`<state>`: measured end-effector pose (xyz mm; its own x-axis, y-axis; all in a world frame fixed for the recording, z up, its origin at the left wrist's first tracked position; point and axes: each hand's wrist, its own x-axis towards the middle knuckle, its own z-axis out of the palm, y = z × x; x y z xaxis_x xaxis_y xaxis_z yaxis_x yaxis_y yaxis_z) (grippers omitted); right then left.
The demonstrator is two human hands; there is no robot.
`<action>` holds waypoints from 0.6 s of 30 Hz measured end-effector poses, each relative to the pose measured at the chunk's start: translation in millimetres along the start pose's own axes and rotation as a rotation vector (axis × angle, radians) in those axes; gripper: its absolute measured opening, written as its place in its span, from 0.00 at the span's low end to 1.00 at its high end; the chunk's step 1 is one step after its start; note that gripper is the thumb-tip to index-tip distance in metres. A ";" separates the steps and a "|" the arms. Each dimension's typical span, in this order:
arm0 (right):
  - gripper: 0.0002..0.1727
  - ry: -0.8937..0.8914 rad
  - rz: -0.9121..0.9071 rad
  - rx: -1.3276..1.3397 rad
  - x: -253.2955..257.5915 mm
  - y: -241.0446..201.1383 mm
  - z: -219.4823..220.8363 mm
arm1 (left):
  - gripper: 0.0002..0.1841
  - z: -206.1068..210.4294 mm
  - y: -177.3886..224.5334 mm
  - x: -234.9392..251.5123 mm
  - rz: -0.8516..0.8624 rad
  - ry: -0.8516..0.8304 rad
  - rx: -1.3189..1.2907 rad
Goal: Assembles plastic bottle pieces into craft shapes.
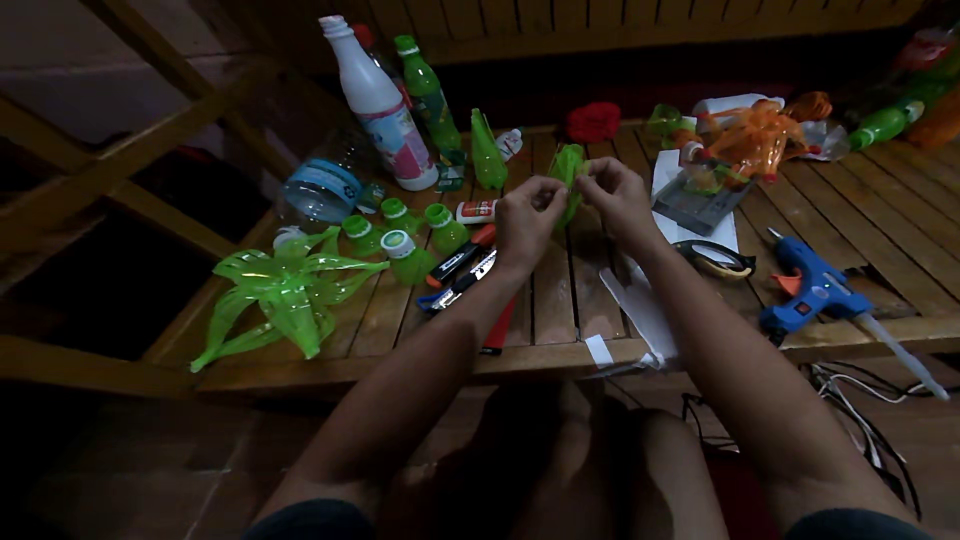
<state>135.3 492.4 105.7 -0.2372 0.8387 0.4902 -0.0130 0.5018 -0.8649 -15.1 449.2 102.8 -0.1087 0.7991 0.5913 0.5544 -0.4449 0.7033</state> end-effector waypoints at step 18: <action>0.14 -0.034 -0.010 0.017 0.2 -3.6 1.1 | 0.08 0.2 1.9 -1.3 -0.014 -0.008 -0.008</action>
<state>134.2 490.6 108.8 -0.2701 0.8259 0.4949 -0.0319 0.5060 -0.8619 -13.7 447.4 103.3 -0.1093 0.8085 0.5782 0.5459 -0.4373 0.7146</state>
